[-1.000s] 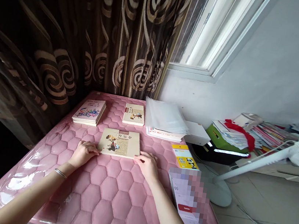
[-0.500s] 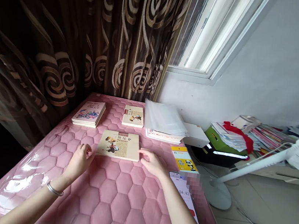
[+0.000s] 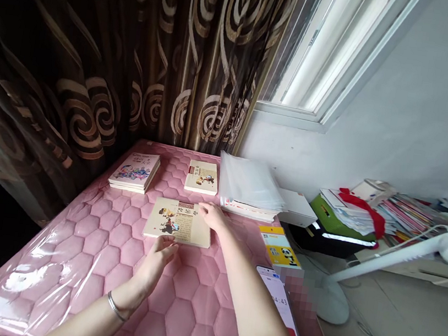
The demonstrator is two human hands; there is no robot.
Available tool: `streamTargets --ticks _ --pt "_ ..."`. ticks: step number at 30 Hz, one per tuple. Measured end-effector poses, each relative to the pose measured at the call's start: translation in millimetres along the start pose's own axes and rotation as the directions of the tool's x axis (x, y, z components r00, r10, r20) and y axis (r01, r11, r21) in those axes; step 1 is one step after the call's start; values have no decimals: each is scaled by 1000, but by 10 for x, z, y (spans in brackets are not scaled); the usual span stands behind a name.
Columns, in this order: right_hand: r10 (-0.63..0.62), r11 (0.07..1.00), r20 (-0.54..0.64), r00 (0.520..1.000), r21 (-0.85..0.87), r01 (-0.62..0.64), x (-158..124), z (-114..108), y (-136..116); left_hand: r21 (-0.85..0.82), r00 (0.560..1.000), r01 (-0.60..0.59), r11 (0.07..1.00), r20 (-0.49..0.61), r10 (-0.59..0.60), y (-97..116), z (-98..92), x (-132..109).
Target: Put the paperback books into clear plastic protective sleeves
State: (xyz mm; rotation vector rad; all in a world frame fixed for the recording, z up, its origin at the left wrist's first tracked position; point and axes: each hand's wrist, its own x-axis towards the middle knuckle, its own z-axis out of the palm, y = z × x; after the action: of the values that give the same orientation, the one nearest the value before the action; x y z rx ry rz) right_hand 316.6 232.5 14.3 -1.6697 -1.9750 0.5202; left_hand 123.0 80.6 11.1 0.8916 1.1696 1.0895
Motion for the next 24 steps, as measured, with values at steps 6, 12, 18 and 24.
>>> streamTargets --ticks 6,12,18,24 --pt "119 993 -36 992 9 -119 -204 -46 28 57 985 -143 988 -90 148 -25 -126 214" --pt "243 970 -94 965 12 -243 -705 20 -111 60 991 -113 992 -62 117 206 -446 680" --pt "311 950 -153 938 33 -309 -1161 177 -391 112 992 -94 989 100 83 361 -571 968" --pt "277 960 -201 939 106 -261 -1234 222 -394 285 975 -202 937 150 164 279 -709 875"
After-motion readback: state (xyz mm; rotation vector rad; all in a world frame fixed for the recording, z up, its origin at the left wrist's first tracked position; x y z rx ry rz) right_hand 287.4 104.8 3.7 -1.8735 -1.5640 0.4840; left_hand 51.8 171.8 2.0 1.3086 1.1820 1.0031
